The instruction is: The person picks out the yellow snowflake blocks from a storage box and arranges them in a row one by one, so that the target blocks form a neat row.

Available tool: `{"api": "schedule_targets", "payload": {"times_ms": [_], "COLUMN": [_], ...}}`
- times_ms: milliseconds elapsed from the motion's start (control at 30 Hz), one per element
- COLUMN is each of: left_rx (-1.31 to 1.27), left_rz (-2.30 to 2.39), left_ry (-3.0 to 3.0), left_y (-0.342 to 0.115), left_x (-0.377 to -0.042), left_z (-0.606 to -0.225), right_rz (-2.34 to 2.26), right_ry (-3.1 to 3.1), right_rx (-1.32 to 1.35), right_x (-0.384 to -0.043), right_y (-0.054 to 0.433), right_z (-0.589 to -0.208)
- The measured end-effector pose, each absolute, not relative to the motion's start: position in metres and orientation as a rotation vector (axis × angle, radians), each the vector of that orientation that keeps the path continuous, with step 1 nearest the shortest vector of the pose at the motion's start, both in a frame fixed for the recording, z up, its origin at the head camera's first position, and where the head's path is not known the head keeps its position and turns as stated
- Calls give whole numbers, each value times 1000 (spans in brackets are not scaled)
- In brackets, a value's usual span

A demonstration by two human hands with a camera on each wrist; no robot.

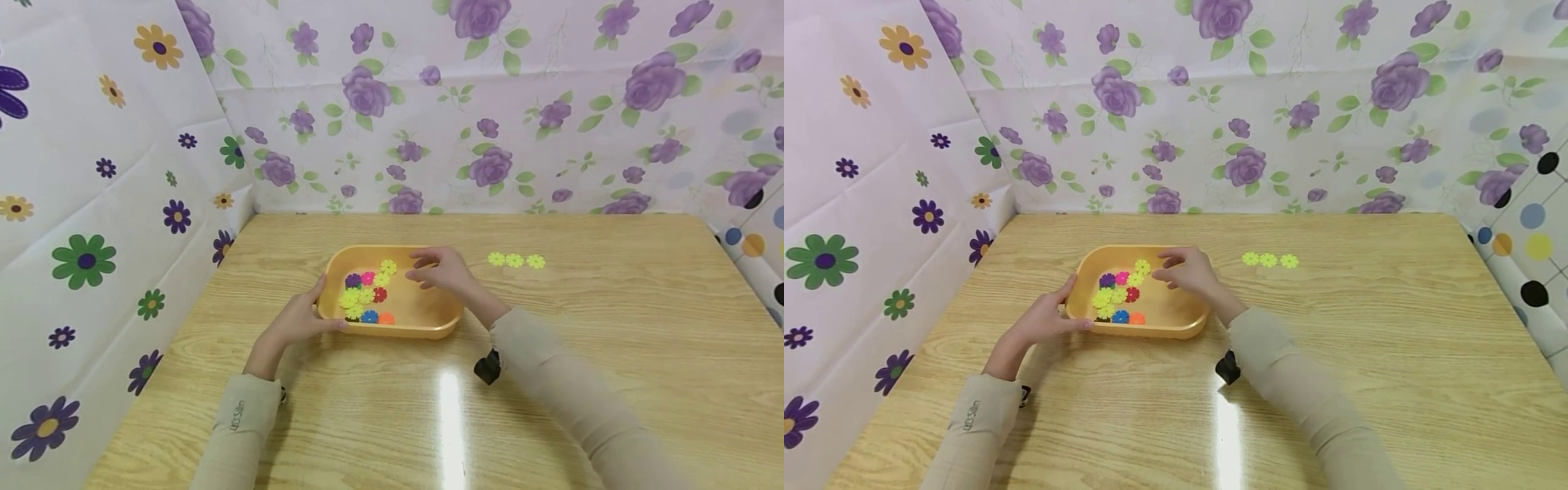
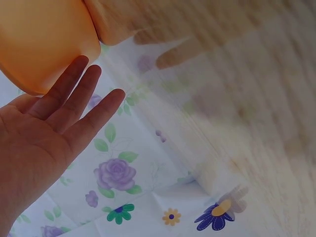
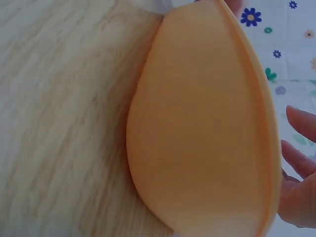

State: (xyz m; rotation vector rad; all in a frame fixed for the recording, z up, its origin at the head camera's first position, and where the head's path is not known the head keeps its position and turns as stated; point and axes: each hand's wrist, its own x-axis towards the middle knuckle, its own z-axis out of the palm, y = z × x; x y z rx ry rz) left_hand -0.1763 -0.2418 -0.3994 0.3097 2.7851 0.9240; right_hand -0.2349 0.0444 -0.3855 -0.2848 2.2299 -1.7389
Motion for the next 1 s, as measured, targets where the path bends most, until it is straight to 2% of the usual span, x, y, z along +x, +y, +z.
{"api": "schedule_targets", "payload": {"times_ms": [467, 1000], "left_rx": [323, 395], "left_rz": [943, 939], "left_ry": [2777, 2792], "left_y": [-241, -243], "left_x": [-176, -176], "left_z": [-399, -401], "right_rz": [-1524, -1128], "right_ry": [2334, 2431], "right_rx": [-460, -613], "right_x": [-229, -228], "right_y": [-12, -48], "right_z": [-400, -408]}}
